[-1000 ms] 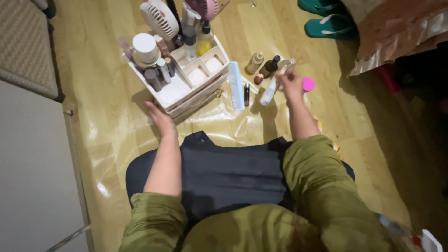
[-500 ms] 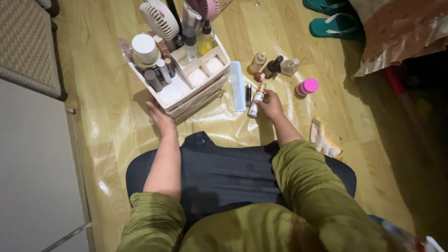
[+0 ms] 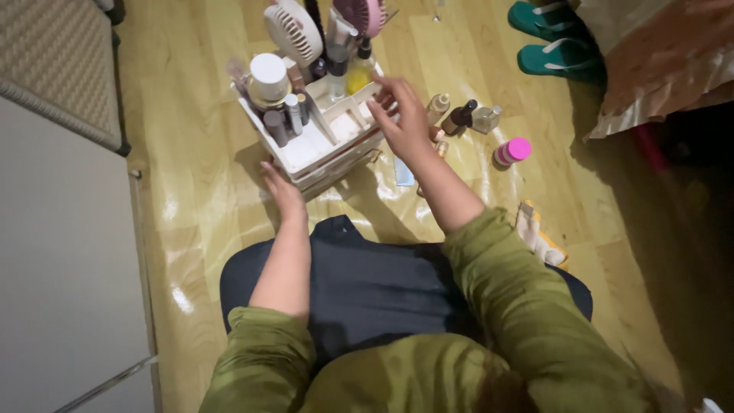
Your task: The person empties a multi-tiered cosmetic organizer, removing bottles, brushes, and other items onto the floor. They then spray the empty organizer with a cleaning solution and wipe the compartments with a cloth.
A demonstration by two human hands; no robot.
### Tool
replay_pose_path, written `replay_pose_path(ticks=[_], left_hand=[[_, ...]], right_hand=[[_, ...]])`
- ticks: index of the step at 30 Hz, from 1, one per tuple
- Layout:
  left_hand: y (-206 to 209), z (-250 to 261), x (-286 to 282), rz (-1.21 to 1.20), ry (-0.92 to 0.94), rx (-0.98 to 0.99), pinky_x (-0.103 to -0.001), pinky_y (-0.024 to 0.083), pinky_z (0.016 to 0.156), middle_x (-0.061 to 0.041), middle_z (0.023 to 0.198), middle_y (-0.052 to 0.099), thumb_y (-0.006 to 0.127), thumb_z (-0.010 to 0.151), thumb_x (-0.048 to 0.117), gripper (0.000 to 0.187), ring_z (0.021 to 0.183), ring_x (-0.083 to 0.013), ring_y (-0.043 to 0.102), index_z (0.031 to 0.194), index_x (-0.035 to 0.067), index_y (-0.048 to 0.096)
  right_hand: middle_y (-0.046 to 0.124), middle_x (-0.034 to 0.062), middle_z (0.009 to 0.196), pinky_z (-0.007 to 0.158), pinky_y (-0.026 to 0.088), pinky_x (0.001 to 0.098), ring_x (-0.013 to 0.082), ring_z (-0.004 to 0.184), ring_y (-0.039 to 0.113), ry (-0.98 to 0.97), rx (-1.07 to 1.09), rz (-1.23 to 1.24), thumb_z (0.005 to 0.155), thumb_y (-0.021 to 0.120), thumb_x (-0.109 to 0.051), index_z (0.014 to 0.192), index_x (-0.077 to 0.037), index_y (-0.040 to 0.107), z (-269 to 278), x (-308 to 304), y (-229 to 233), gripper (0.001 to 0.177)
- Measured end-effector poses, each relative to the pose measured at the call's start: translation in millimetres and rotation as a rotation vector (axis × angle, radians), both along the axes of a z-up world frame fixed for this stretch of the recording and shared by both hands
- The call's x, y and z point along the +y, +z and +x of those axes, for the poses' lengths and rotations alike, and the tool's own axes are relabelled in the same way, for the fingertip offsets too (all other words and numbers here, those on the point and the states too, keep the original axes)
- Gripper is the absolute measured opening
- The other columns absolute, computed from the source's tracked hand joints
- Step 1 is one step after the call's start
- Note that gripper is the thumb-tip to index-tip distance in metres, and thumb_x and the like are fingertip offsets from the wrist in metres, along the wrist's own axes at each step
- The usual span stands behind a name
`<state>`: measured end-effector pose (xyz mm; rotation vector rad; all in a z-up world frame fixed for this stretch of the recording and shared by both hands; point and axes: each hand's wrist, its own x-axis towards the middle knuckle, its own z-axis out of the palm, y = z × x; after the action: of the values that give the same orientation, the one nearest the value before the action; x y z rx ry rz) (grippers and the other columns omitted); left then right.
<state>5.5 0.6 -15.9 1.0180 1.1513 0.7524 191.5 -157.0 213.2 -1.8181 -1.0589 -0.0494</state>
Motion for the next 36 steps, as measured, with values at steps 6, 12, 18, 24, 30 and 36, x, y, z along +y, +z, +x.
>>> replay_pose_path(ticks=[6, 12, 18, 24, 30, 36], left_hand=[[7, -1, 0, -0.016, -0.013, -0.007, -0.039, 0.017, 0.123, -0.017, 0.17, 0.021, 0.025, 0.091, 0.082, 0.107, 0.155, -0.0331, 0.021, 0.161, 0.001, 0.02], [18, -3, -4, -0.024, -0.012, -0.075, -0.04, 0.023, 0.122, -0.017, 0.166, 0.03, 0.027, 0.09, 0.083, 0.107, 0.152, -0.034, 0.031, 0.159, 0.001, 0.029], [10, -2, -2, -0.047, 0.01, -0.029, -0.04, 0.023, 0.122, -0.017, 0.166, 0.031, 0.028, 0.09, 0.083, 0.107, 0.151, -0.0332, 0.032, 0.16, 0.001, 0.028], [-11, -3, 4, 0.089, 0.006, -0.004, -0.039, 0.019, 0.123, -0.016, 0.167, 0.029, 0.027, 0.096, 0.079, 0.102, 0.152, -0.0308, 0.028, 0.16, 0.0, 0.028], [-15, -3, 6, 0.08, 0.012, -0.115, -0.039, 0.03, 0.119, -0.016, 0.157, 0.045, 0.029, 0.097, 0.076, 0.097, 0.143, -0.0294, 0.044, 0.155, -0.001, 0.037], [-7, -7, 4, 0.107, 0.04, -0.102, -0.039, 0.029, 0.119, -0.014, 0.156, 0.044, 0.031, 0.1, 0.073, 0.092, 0.142, -0.0285, 0.043, 0.155, -0.001, 0.035]], right_hand=[[0.064, 0.0029, 0.067, 0.053, 0.046, 0.035, 0.0206, 0.059, 0.063, -0.146, -0.131, -0.181, 0.082, 0.084, -0.042, 0.12, -0.008, 0.064, -2, 72, 30, 0.055], [0.064, -0.0002, 0.071, 0.056, 0.045, 0.0318, 0.0165, 0.064, 0.062, -0.219, -0.076, -0.171, 0.085, 0.087, -0.038, 0.114, -0.012, 0.068, -2, 69, 20, 0.043], [0.07, 0.0034, 0.114, 0.081, 0.056, 0.0253, 0.0123, 0.1, 0.067, -0.011, 0.462, 0.562, 0.095, 0.08, -0.017, 0.122, -0.006, 0.063, 42, -17, -4, 0.034], [0.073, 0.0048, 0.099, 0.065, 0.062, 0.0267, 0.0105, 0.083, 0.073, -0.392, 0.734, 0.306, 0.092, 0.079, -0.02, 0.114, -0.003, 0.068, 108, -145, -94, 0.029], [0.07, 0.0099, 0.082, 0.057, 0.054, 0.0332, 0.0192, 0.066, 0.067, -0.713, 0.718, -0.19, 0.088, 0.086, -0.031, 0.115, 0.005, 0.064, 126, -221, -215, 0.051], [0.07, 0.0143, 0.098, 0.075, 0.056, 0.0378, 0.0262, 0.086, 0.07, -0.58, 0.377, -0.512, 0.079, 0.087, -0.025, 0.128, -0.001, 0.059, 114, -211, -243, 0.062]])
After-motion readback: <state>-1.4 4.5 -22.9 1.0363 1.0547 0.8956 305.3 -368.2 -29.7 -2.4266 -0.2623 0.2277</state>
